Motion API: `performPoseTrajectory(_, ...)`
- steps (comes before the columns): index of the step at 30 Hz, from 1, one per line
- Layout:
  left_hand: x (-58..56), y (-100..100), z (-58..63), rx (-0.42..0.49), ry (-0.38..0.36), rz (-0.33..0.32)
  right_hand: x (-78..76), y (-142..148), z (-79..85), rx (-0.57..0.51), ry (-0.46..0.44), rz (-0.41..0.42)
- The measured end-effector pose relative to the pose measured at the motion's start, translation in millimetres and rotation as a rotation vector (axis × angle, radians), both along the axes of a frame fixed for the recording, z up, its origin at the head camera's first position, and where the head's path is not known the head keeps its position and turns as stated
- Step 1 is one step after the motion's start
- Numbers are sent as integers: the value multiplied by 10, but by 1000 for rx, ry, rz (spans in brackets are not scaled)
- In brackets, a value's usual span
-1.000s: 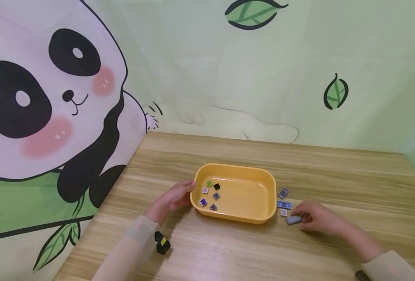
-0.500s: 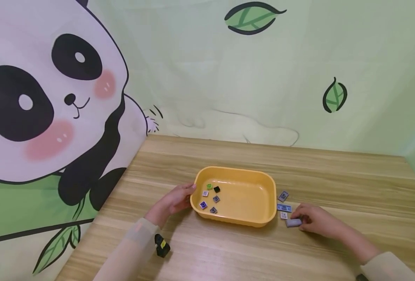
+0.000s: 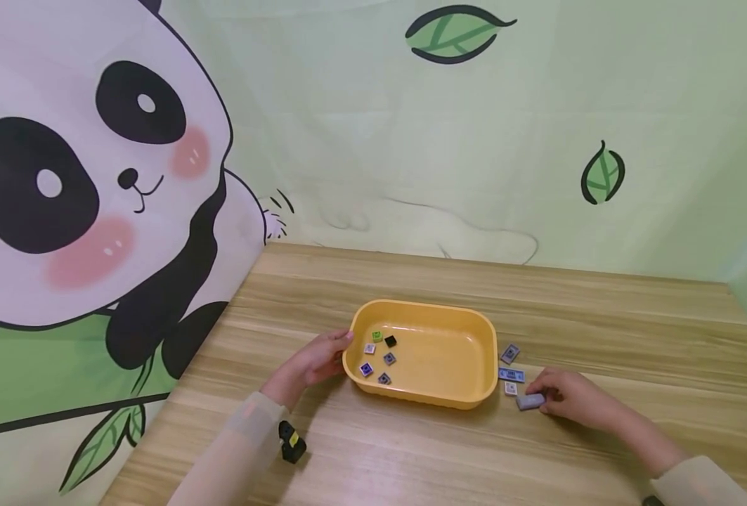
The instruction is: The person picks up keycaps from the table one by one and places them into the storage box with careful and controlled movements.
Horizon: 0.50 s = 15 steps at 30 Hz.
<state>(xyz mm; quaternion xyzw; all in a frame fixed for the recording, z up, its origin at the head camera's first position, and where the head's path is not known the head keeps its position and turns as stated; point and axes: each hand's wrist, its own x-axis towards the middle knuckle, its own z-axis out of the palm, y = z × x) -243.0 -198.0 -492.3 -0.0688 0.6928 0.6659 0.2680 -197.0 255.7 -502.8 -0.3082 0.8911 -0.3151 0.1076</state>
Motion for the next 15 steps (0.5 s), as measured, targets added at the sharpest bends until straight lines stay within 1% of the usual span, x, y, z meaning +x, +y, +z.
performPoseTrajectory(3,1,8,-6,0,-2,0,17,7,21,1,0,1)
performPoseTrajectory(7,4,17,-6,1,0,3,37,8,85,26,-10,-20)
performPoseTrajectory(11,5,13,-2,9,-3,5,37,25,187,33,-32,-42)
performPoseTrajectory(15,4,10,10,14,-2,-1,12,54,294,33,-32,-59)
